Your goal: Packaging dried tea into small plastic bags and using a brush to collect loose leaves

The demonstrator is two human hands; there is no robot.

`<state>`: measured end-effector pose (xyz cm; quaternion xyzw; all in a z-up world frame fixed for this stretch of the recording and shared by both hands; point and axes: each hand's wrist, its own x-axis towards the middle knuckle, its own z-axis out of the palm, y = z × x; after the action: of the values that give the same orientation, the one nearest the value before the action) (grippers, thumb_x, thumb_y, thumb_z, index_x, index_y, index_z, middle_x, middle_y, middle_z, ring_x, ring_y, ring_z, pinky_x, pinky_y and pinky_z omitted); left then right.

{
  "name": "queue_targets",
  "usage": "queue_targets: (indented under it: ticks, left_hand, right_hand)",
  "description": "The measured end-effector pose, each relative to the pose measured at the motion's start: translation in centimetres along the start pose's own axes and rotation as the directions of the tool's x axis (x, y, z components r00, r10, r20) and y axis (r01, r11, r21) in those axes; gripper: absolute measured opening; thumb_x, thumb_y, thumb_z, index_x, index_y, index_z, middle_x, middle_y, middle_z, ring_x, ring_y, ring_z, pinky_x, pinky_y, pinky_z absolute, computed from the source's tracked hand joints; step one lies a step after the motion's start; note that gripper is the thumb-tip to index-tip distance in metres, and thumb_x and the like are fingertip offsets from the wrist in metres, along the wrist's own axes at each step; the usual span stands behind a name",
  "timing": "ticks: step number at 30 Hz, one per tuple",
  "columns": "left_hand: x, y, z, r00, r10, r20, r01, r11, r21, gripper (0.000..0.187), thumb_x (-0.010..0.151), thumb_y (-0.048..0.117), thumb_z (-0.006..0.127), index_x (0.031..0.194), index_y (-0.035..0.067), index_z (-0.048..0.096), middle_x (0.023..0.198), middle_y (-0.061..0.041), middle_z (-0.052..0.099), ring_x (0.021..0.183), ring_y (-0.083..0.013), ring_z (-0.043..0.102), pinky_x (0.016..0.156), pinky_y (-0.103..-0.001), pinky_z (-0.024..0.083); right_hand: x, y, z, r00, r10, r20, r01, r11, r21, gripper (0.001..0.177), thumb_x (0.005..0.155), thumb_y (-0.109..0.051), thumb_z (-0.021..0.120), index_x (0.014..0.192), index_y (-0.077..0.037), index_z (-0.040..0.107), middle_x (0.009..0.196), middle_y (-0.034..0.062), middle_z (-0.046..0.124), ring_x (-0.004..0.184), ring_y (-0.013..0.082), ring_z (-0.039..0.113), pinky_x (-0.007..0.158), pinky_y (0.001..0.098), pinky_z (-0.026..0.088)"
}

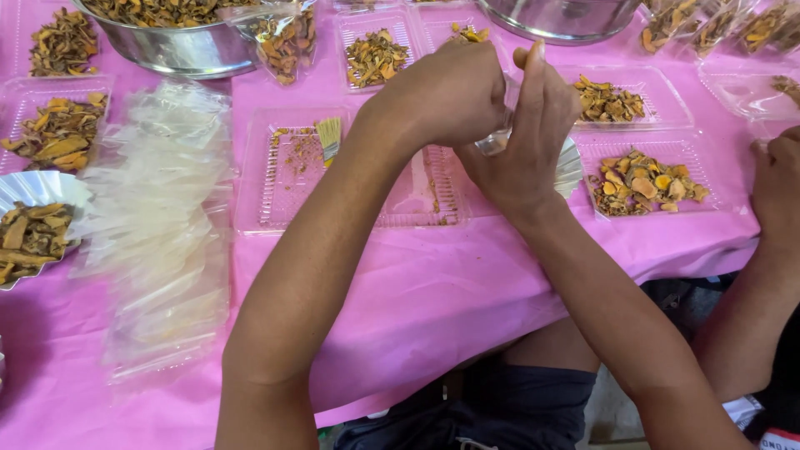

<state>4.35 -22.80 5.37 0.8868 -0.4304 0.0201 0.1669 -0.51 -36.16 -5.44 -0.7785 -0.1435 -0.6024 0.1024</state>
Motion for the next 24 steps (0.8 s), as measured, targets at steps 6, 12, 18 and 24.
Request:
queue_targets:
  ticks: [6, 12, 18, 24]
  left_hand:
    - [-0.5, -0.6, -1.3, 0.989, -0.14, -0.043, 0.137, 0.988, -0.067, 0.04, 0.081, 0.039, 0.084, 0.106, 0.015, 0.065, 0.117, -0.009, 0.062, 0.111, -0.0292, 0.059, 0.086, -0.046, 0.046]
    - [-2.3, -1.4, -3.8, 0.988, -0.102, -0.116, 0.086, 0.987, -0.139, 0.053, 0.087, 0.024, 0.072, 0.057, 0.016, 0.029, 0.062, 0.001, 0.032, 0.062, -0.0141, 0.032, 0.055, -0.037, 0.022]
    - [-2.2, -2.8, -4.2, 0.992, -0.056, -0.114, 0.036, 0.985, -0.17, 0.044, 0.085, 0.02, 0.069, 0.055, 0.017, 0.036, 0.059, 0.002, 0.029, 0.059, -0.0128, 0.029, 0.055, -0.034, 0.025]
    - [-2.2, -2.8, -4.3, 0.99, -0.104, -0.098, 0.084, 0.979, -0.183, 0.042, 0.089, 0.026, 0.074, 0.057, 0.017, 0.048, 0.058, 0.003, 0.034, 0.057, -0.0115, 0.033, 0.054, -0.034, 0.026]
  right_hand:
    - [-1.2, 2.0, 0.4, 0.997, 0.027, 0.07, -0.025, 0.999, -0.02, 0.107, 0.107, -0.068, 0.077, 0.167, -0.008, 0.012, 0.174, 0.0142, 0.018, 0.166, 0.0339, 0.022, 0.138, 0.0666, 0.028]
    - [0.9, 2.7, -0.1, 0.938, 0.318, -0.134, -0.243, 0.884, 0.401, 0.037, 0.111, -0.021, 0.058, 0.142, -0.006, 0.046, 0.115, 0.0132, 0.058, 0.104, 0.0248, 0.059, 0.083, 0.0357, 0.051]
    - [0.8, 4.0, 0.8, 0.634, 0.708, 0.311, -0.579, 0.168, 0.798, 0.027, 0.095, -0.025, 0.078, 0.107, -0.01, 0.06, 0.086, 0.0023, 0.066, 0.076, 0.0135, 0.071, 0.059, 0.0254, 0.063]
    - [0.9, 3.4, 1.1, 0.602, 0.647, 0.468, -0.652, 0.06, 0.756, 0.018, 0.094, -0.003, 0.079, 0.089, -0.01, 0.063, 0.075, 0.0066, 0.071, 0.06, 0.0127, 0.068, 0.053, 0.024, 0.061]
